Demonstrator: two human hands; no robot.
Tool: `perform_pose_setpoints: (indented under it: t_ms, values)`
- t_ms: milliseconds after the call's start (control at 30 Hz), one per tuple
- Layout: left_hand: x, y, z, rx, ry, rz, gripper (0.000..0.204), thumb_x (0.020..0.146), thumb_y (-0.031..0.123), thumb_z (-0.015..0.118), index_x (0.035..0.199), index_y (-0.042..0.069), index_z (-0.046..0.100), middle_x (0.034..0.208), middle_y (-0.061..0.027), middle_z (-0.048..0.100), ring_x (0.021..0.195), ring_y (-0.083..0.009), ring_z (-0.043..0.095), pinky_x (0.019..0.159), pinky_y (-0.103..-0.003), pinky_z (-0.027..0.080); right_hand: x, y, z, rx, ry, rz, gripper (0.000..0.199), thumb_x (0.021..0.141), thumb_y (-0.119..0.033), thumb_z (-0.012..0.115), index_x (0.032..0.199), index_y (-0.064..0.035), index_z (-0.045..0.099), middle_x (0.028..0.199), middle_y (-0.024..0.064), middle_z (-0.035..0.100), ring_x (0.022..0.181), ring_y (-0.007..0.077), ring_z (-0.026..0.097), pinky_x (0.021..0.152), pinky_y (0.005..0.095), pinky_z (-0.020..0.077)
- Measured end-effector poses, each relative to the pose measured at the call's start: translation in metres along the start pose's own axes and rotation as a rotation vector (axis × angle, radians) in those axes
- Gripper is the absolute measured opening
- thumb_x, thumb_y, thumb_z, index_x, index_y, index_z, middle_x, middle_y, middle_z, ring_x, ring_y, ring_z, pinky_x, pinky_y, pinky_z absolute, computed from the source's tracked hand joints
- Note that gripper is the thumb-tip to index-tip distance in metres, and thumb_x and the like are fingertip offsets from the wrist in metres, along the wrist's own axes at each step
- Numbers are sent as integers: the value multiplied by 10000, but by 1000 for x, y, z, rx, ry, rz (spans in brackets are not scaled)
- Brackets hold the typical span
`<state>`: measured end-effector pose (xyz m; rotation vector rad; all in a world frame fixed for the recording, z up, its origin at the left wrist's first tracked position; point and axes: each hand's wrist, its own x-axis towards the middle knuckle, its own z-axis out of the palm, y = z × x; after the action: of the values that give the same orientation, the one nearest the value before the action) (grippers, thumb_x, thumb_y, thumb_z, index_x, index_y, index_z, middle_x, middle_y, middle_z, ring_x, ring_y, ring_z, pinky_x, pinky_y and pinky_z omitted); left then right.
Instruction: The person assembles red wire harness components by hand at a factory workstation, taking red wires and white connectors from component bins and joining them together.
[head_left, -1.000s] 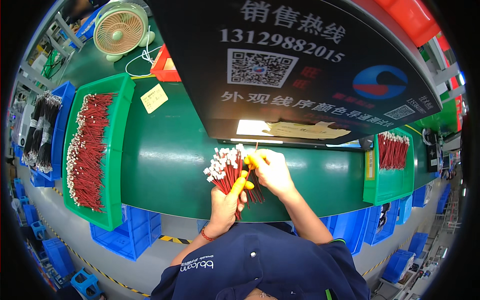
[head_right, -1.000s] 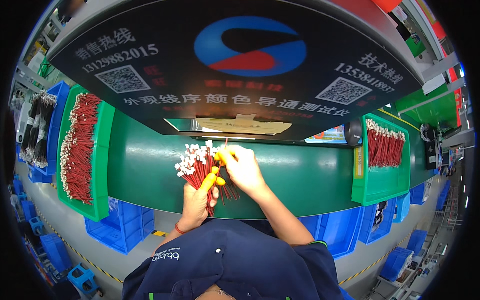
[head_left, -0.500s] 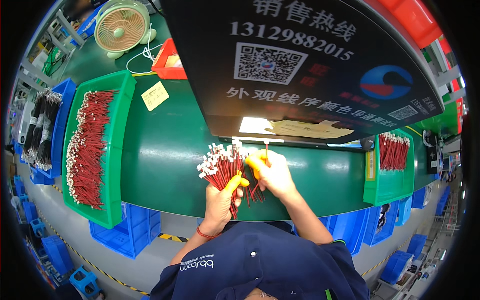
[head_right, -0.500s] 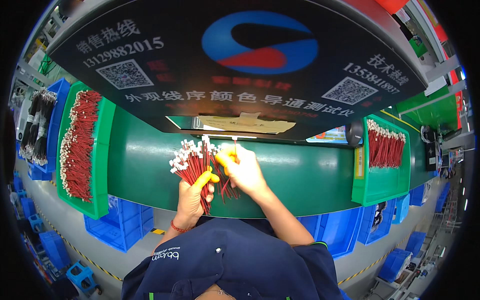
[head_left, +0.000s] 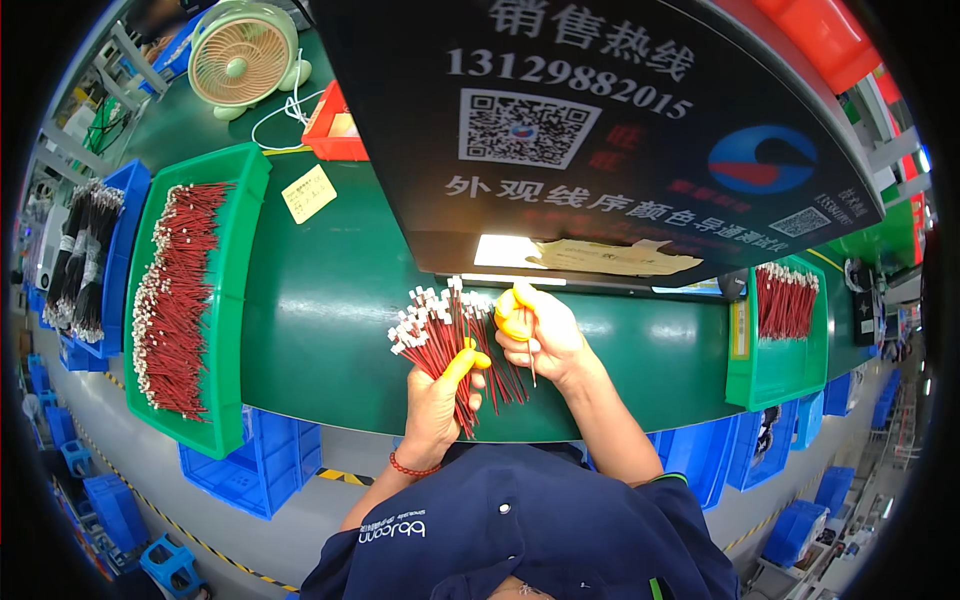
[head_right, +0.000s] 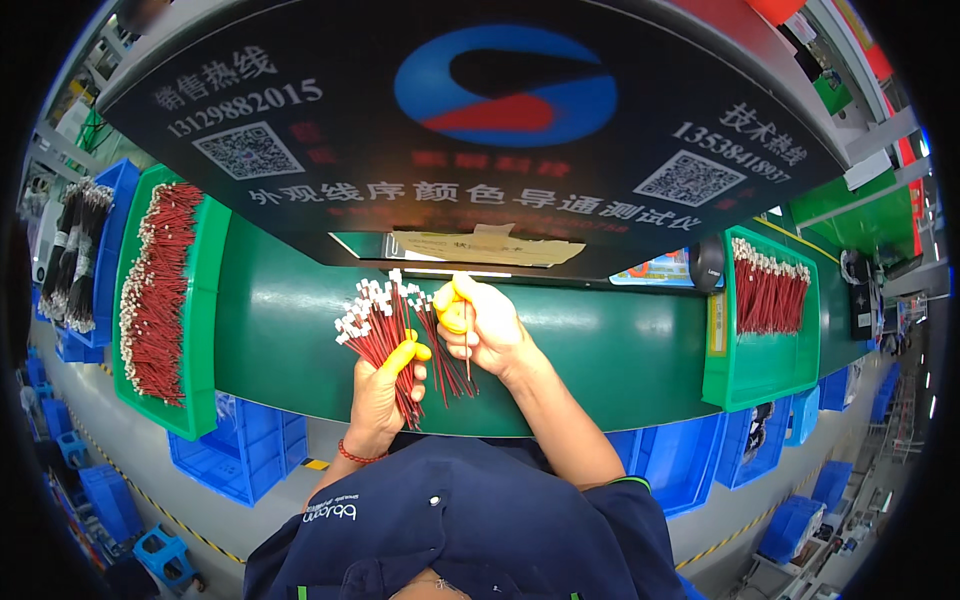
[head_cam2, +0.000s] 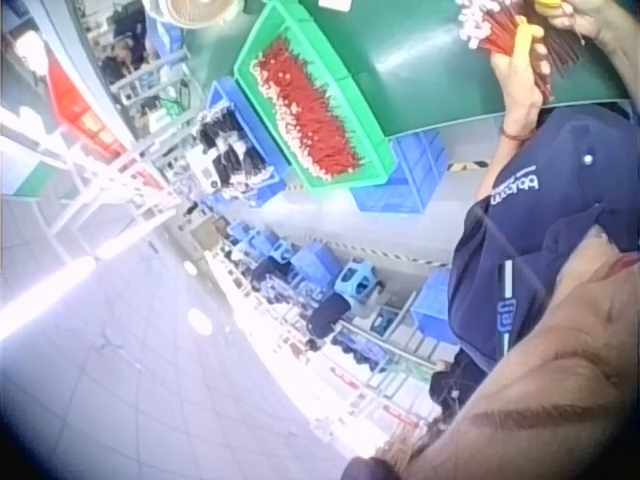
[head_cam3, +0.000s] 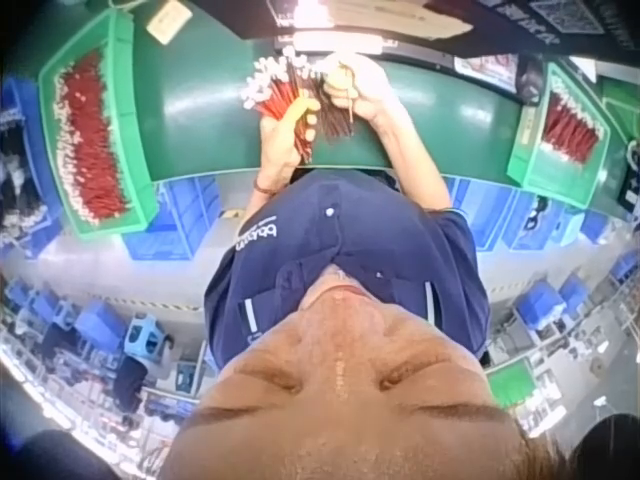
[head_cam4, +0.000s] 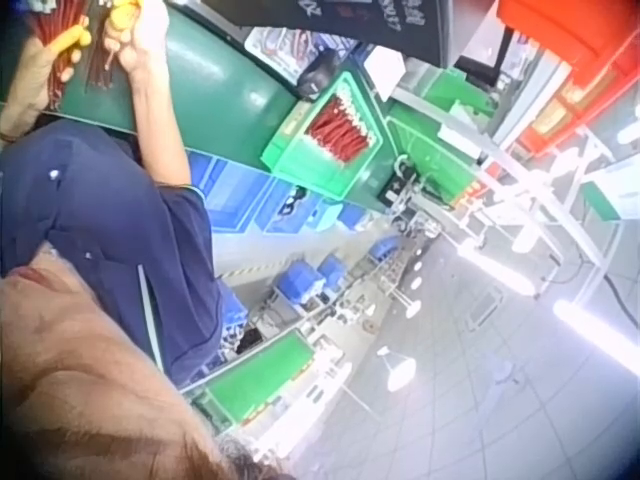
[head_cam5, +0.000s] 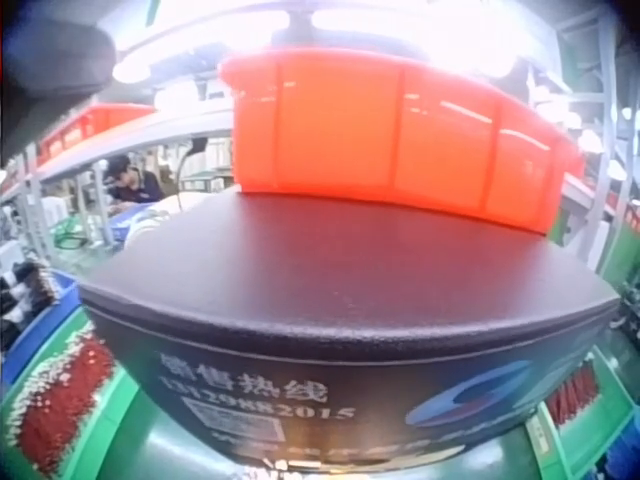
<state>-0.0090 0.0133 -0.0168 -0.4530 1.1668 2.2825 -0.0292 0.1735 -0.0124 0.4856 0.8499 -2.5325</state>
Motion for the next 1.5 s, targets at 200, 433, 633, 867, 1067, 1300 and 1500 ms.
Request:
perform_pose_setpoints:
  t_ms: [200, 433, 633, 867, 1067, 1300, 1500]
  values:
    - [0, 1, 2, 22, 16, 29, 147, 815, 82, 549, 945, 15, 528, 756, -85, 595, 566, -93, 532, 371, -192, 405, -1, 9, 6, -416, 187, -205, 329, 897, -299, 387, 773, -29, 529, 522, 4, 432, 376, 77, 339, 337, 219, 294]
    - [0, -2, 9, 24, 74, 23, 187, 828, 107, 536, 980, -1, 524, 756, -90, 587, 551, -101, 532, 357, -197, 410, -13, 20, 28, -922, 380, -444, 224, 836, -180, 499, 755, 20, 558, 495, 30, 482, 389, 73, 419, 366, 212, 328]
    - [-2, 3, 4, 16, 16, 22, 157, 840, 124, 511, 953, 16, 501, 746, -90, 590, 491, -63, 462, 355, -179, 352, -6, 2, 4, -394, 210, -278, 250, 846, -219, 477, 730, -3, 525, 448, -8, 394, 320, 62, 305, 313, 206, 292]
    - [1, 0, -2, -35, -7, -27, 126, 798, 59, 543, 914, 9, 541, 747, -75, 588, 536, -88, 510, 385, -210, 410, -5, 3, 4, -377, 336, -281, 263, 848, -247, 500, 761, -4, 550, 439, -21, 377, 321, 48, 286, 300, 198, 261]
    - [1, -4, 1, -9, -20, -13, 148, 797, 47, 548, 936, -4, 547, 791, -77, 588, 590, -119, 555, 434, -231, 474, -17, 18, 19, -1305, 433, -756, 181, 803, -153, 564, 813, 28, 564, 656, 44, 523, 538, 91, 478, 526, 211, 409]
    - [3, -9, 5, -28, -26, 27, 173, 827, 75, 524, 981, -4, 540, 848, -79, 583, 684, -153, 587, 487, -265, 519, -17, 22, 23, -865, 326, -463, 171, 830, -134, 522, 746, 12, 548, 650, 37, 539, 493, 53, 456, 449, 197, 378]
    - [2, -3, 1, 34, -5, 28, 119, 815, 69, 539, 911, -1, 540, 787, -84, 577, 628, -138, 571, 445, -244, 494, -17, 3, 12, -581, 393, -303, 232, 822, -175, 513, 662, -8, 523, 505, 19, 462, 339, 52, 338, 301, 196, 274]
